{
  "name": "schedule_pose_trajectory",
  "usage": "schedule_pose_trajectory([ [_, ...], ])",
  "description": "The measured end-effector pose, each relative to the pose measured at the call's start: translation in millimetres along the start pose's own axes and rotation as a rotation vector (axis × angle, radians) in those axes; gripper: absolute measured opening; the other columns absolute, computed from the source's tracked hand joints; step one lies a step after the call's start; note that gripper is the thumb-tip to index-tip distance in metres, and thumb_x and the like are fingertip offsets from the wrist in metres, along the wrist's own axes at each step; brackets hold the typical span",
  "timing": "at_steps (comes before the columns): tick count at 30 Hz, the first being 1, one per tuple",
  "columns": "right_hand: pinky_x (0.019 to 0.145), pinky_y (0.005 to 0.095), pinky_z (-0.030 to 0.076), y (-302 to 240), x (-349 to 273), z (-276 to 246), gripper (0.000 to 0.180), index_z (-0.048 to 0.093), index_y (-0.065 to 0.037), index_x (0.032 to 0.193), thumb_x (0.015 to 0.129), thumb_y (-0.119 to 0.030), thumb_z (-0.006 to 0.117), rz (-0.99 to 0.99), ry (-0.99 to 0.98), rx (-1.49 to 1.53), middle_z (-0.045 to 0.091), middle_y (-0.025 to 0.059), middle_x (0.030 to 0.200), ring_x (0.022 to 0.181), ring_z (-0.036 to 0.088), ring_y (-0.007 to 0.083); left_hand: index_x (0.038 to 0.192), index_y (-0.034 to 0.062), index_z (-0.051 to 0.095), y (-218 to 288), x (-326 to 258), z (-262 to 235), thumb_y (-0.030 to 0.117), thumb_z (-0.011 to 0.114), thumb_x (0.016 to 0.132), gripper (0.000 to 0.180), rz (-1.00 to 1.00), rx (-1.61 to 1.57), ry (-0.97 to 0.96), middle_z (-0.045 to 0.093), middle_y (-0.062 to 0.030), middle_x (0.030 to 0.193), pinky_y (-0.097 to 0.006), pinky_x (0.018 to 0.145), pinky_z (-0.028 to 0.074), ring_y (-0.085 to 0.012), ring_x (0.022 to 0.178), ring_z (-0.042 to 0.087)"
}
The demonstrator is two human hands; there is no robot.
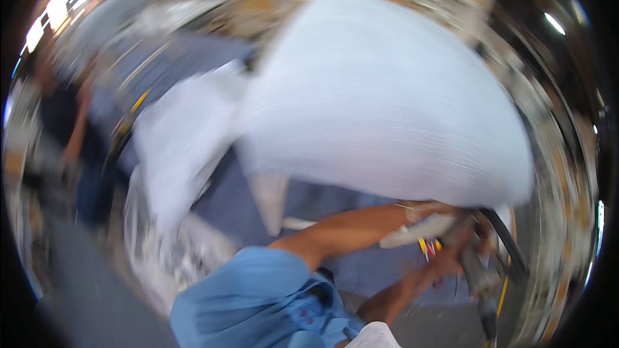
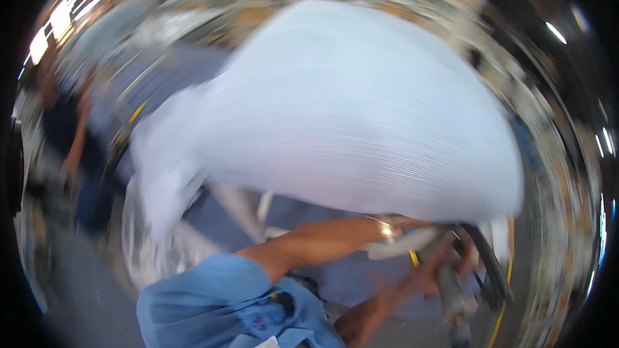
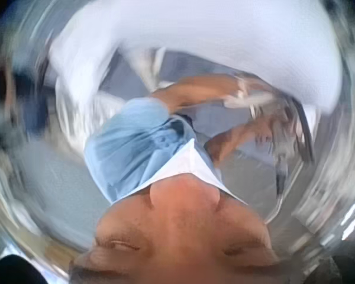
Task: The person staples white fabric onto a wooden chair seat using a pneumatic staple gun, then trims excess fabric with a utility knife and scissors. The person repeatedly repositions the chair and fabric to secure and finish the edges.
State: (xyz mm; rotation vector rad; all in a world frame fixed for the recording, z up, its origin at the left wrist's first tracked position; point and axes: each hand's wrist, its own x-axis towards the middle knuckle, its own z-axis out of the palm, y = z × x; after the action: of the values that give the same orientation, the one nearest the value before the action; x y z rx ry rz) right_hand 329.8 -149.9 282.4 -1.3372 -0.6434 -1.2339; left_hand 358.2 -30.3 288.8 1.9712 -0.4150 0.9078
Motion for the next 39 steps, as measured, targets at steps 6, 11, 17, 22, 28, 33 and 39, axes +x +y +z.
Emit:
schedule_pose_trajectory([
  [6,0.089,0.0382,0.057,33.7,0.0,-10.7,0.034,0.063,0.003,0.115,0.097,-0.025,0.070,-0.045,-0.149,-0.235,0.069,0.0161,0.115,0.104,0.067,0.0281,0.128,0.0039,0.066,-6.1,14.7,-1.8,0.022,0.061,0.097,0.036,-0.078,-0.153,-0.001,0.065,-0.0217,0.130,-0.045,0.106,0.043,-0.0381,0.120,0.060],
  [11,0.088,0.0424,0.057,8.0,-20.1,-31.6,0.036,0.064,0.001,0.114,0.096,-0.030,0.068,0.256,-0.173,0.106,0.068,0.0166,0.115,0.104,0.067,0.0308,0.132,0.0040,0.064,-13.0,22.5,-7.1,0.024,0.057,0.100,0.038,0.094,0.001,0.031,0.063,-0.0220,0.134,-0.044,0.109,0.042,-0.0379,0.123,0.058],
  [17,0.096,0.0494,0.055,53.0,-66.7,-132.9,0.045,0.060,0.002,0.125,0.098,-0.033,0.063,1.007,-0.160,0.597,0.066,0.0211,0.120,0.109,0.065,0.0353,0.133,0.0037,0.063,14.8,10.2,-16.4,0.026,0.057,0.100,0.040,-0.185,-0.283,0.047,0.063,-0.0222,0.133,-0.043,0.108,0.043,-0.0356,0.123,0.058],
  [22,0.092,0.0458,0.056,94.6,-127.9,-179.8,0.050,0.061,0.001,0.124,0.096,-0.040,0.065,1.606,-0.274,0.546,0.068,0.0180,0.115,0.107,0.066,0.0328,0.129,0.0018,0.063,37.2,7.2,-8.7,0.033,0.057,0.101,0.043,-0.327,-0.435,0.262,0.065,-0.0229,0.128,-0.042,0.104,0.046,-0.0341,0.118,0.061],
  [28,0.087,0.0415,0.058,159.7,-178.5,-219.8,0.057,0.062,0.001,0.122,0.093,-0.048,0.068,2.228,-0.166,0.657,0.070,0.0142,0.109,0.104,0.067,0.0297,0.094,-0.0084,0.070,45.2,4.7,41.4,0.054,0.039,0.107,0.071,-0.568,-0.290,0.359,0.069,-0.0256,0.086,-0.040,0.078,0.052,-0.0275,0.085,0.068],
  [33,0.083,0.0378,0.059,196.8,-214.6,-224.1,0.063,0.063,0.000,0.121,0.091,-0.055,0.071,2.501,-0.193,0.730,0.072,0.0111,0.104,0.102,0.068,0.0271,0.087,-0.0060,0.070,20.6,6.8,59.1,0.057,0.034,0.107,0.075,-0.472,-0.258,0.649,0.068,-0.0217,0.074,-0.040,0.070,0.053,-0.0261,0.071,0.067],
  [39,0.066,0.0353,0.060,247.0,-209.0,-217.1,0.061,0.061,0.006,0.118,0.099,-0.052,0.061,1.729,-1.635,0.268,0.073,0.0182,0.099,0.074,0.070,0.0233,0.109,-0.0034,0.063,60.9,-43.1,45.7,0.042,0.047,0.105,0.049,-0.243,-0.209,0.633,0.069,-0.0200,0.089,-0.040,0.071,0.056,-0.0264,0.076,0.069],
])
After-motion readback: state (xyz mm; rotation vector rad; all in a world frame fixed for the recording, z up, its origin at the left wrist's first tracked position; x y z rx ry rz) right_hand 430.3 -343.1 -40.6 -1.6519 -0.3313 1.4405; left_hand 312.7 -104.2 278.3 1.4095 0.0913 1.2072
